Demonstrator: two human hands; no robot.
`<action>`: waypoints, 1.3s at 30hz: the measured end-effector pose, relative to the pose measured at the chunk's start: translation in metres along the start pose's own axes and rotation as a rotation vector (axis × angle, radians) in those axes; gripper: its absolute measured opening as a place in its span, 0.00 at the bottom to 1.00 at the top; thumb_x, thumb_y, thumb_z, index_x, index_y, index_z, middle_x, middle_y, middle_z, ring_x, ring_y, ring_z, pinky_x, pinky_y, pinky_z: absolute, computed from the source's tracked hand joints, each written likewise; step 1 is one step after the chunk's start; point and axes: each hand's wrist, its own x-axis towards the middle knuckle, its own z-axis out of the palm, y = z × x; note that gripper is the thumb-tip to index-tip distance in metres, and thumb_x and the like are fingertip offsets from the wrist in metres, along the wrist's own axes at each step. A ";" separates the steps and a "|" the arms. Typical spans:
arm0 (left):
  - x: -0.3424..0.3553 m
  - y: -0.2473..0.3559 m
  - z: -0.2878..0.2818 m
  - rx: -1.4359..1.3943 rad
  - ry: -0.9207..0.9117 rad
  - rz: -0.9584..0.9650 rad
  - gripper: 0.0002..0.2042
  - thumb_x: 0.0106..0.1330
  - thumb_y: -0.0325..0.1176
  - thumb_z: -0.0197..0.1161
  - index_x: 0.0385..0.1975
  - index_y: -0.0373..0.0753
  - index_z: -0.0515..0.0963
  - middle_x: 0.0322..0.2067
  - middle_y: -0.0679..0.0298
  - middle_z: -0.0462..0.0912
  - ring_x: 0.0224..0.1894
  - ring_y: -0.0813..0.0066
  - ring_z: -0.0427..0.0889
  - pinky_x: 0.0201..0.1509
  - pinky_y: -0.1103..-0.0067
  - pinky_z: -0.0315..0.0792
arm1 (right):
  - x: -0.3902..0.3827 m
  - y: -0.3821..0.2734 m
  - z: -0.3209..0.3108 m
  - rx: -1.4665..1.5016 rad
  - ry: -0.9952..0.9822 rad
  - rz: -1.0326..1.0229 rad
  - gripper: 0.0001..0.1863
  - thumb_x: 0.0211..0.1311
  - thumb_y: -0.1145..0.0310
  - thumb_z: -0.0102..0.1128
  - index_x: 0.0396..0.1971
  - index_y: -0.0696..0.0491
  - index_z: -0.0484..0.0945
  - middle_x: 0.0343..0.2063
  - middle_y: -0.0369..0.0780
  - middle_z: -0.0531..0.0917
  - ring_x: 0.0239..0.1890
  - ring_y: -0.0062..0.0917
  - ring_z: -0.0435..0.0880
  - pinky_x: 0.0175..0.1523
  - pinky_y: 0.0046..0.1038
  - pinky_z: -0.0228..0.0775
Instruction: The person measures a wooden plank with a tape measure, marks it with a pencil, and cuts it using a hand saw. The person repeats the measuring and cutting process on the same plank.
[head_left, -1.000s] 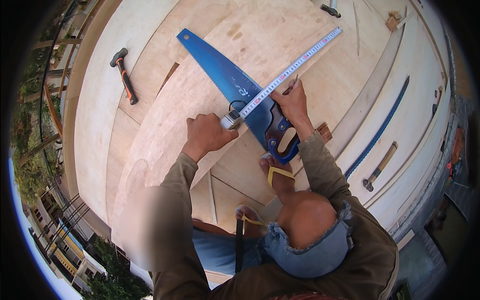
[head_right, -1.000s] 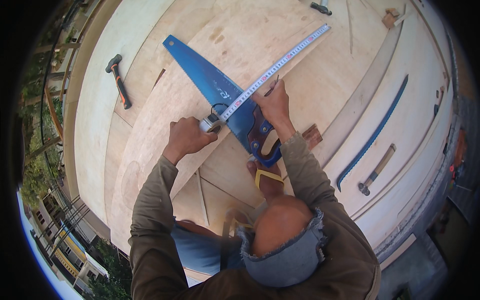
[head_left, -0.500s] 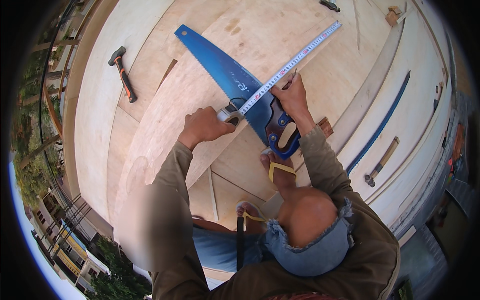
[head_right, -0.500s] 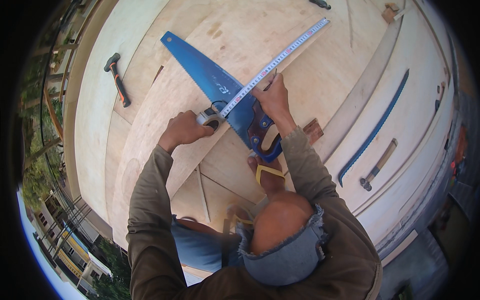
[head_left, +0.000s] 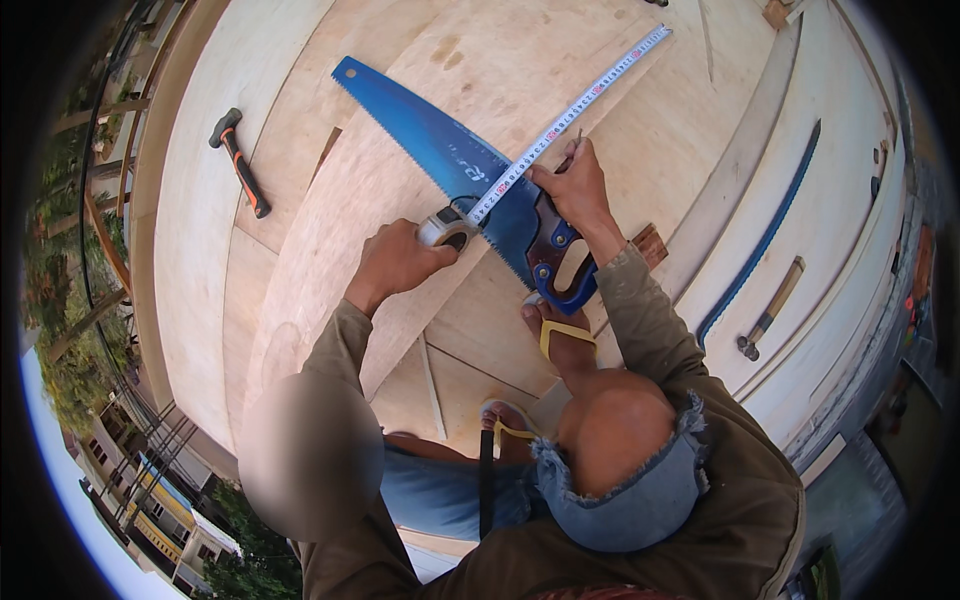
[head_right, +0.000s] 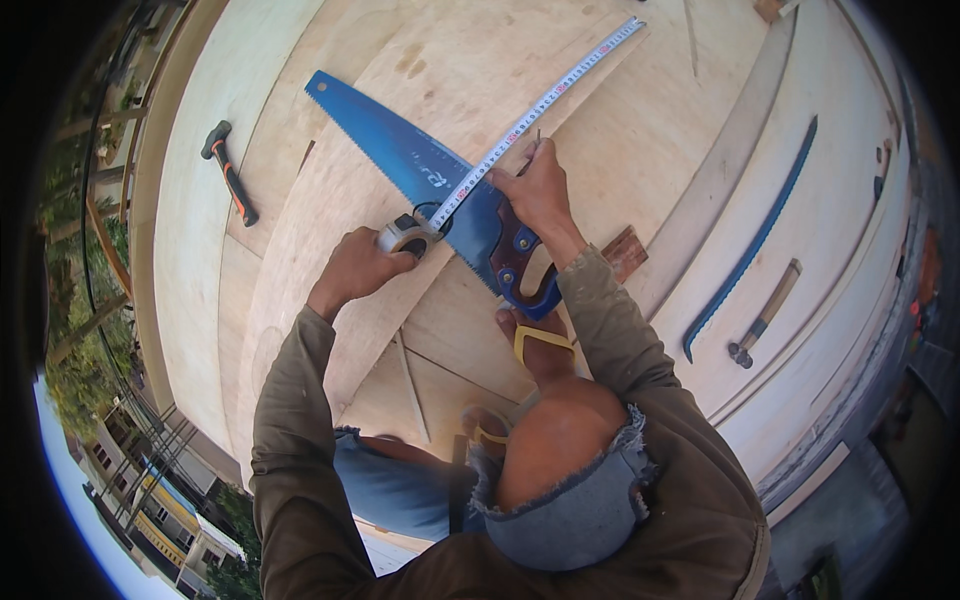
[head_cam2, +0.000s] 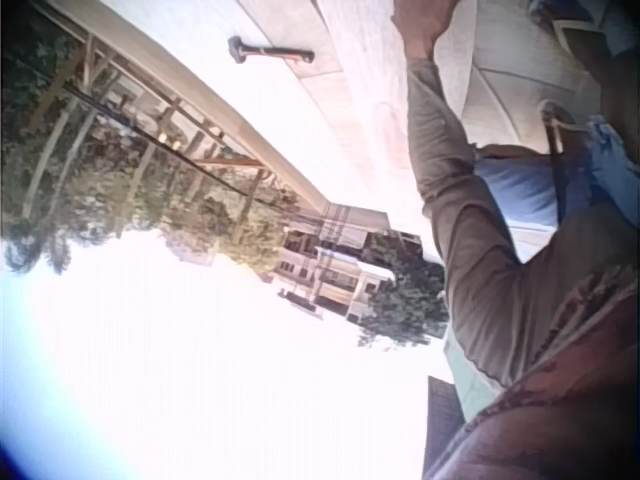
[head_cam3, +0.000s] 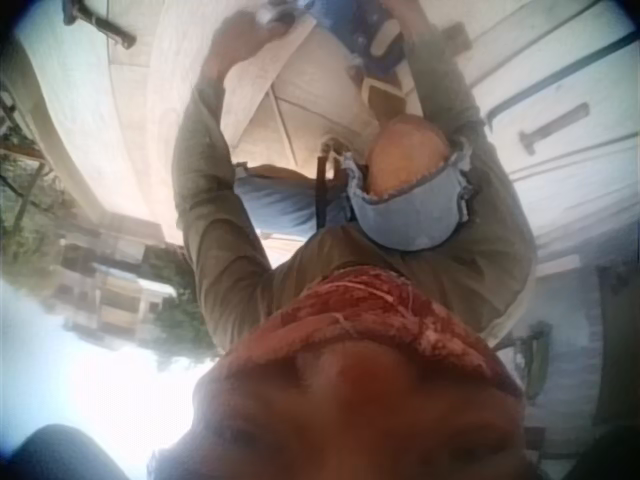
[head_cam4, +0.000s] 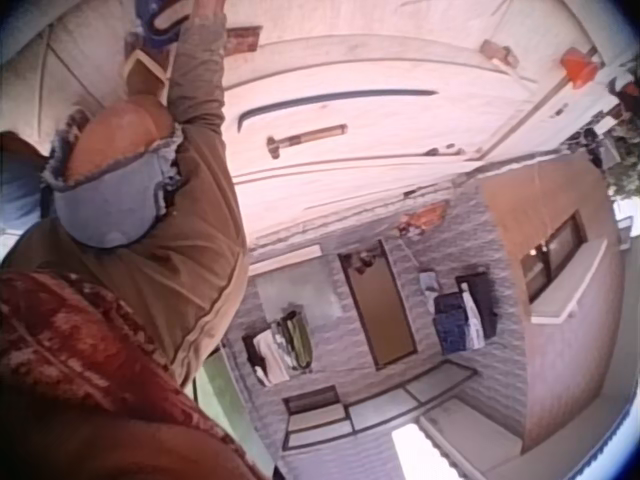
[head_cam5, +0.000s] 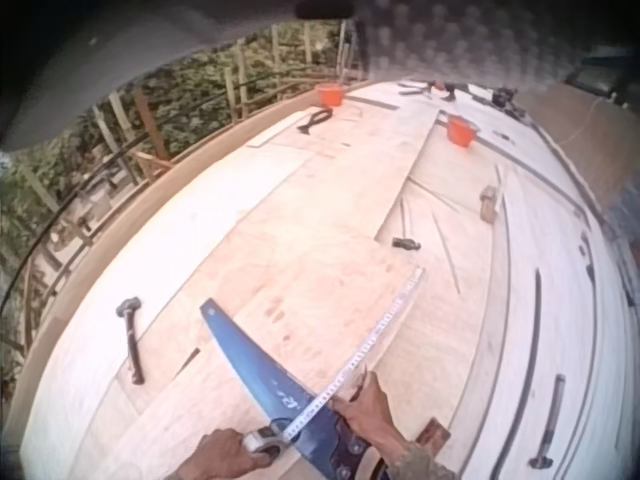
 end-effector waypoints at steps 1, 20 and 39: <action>-0.002 0.001 0.001 0.016 0.047 0.025 0.29 0.49 0.54 0.69 0.32 0.26 0.85 0.29 0.44 0.87 0.33 0.50 0.88 0.42 0.64 0.79 | 0.000 0.001 0.000 0.002 -0.001 0.002 0.31 0.46 0.59 0.82 0.38 0.58 0.67 0.28 0.38 0.75 0.31 0.23 0.75 0.37 0.27 0.71; -0.019 -0.135 -0.054 0.150 0.732 -0.296 0.31 0.63 0.60 0.65 0.14 0.33 0.80 0.17 0.46 0.79 0.24 0.46 0.83 0.31 0.57 0.73 | -0.002 -0.004 -0.004 -0.022 -0.040 0.016 0.34 0.50 0.59 0.78 0.45 0.65 0.67 0.35 0.53 0.82 0.37 0.37 0.86 0.44 0.33 0.78; 0.138 -0.033 -0.031 0.363 0.901 0.378 0.48 0.65 0.67 0.59 0.72 0.32 0.59 0.74 0.43 0.56 0.77 0.46 0.50 0.77 0.53 0.49 | 0.001 0.000 0.003 0.078 -0.044 -0.012 0.34 0.50 0.58 0.79 0.45 0.64 0.68 0.32 0.48 0.81 0.32 0.33 0.84 0.39 0.32 0.77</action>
